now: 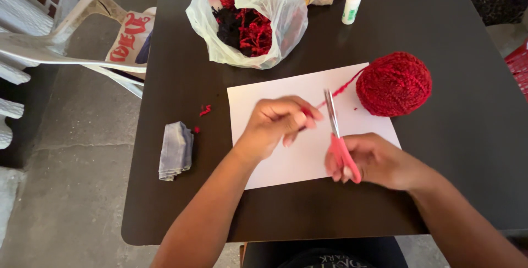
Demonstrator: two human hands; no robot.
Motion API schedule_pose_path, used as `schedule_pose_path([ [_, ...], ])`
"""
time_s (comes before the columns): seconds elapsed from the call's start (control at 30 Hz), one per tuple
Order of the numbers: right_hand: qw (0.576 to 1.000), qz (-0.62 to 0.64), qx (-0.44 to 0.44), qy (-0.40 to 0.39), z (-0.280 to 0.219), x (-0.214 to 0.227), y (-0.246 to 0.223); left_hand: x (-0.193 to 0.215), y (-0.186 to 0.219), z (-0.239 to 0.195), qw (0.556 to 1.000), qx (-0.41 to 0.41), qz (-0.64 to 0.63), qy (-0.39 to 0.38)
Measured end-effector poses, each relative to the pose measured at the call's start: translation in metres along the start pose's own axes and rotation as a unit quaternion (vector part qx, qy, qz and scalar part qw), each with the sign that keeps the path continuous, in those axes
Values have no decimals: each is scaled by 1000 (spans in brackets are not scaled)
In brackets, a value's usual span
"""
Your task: Cutting and tying small pieces of red yarn onto a central string to create a decorative craft
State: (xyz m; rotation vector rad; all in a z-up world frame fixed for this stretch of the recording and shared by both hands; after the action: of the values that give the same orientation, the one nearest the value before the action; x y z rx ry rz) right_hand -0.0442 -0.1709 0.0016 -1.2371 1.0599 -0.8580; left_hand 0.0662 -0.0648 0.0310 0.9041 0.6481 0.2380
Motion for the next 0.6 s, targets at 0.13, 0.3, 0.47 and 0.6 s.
schedule_pose_path([
  [0.13,887,-377,-194,186,-40,51,10,35,-4,-4,999,21,15,41],
  [0.3,690,-675,-59,256,-80,101,-11,55,-3,0,991,-28,-89,98],
  [0.47,664,-680,-236,205,-84,137,8,81,-7,1,980,0,-63,190],
  [0.6,585,-737,-143,309,-81,114,-32,98,-12,-3,964,21,-42,263],
])
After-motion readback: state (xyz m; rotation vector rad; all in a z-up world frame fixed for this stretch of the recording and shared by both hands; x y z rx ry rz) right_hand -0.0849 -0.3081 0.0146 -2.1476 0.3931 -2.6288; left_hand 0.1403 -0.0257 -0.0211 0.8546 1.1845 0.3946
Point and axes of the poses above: each hand's wrist, its own z-axis towards the middle knuckle, its own x-axis out of the back of the hand, y = z × x, the point moved 9 cm from there along z, towards the middle knuckle, and after that the axes turned 5 degrees about -x, right-handed, at the moved point
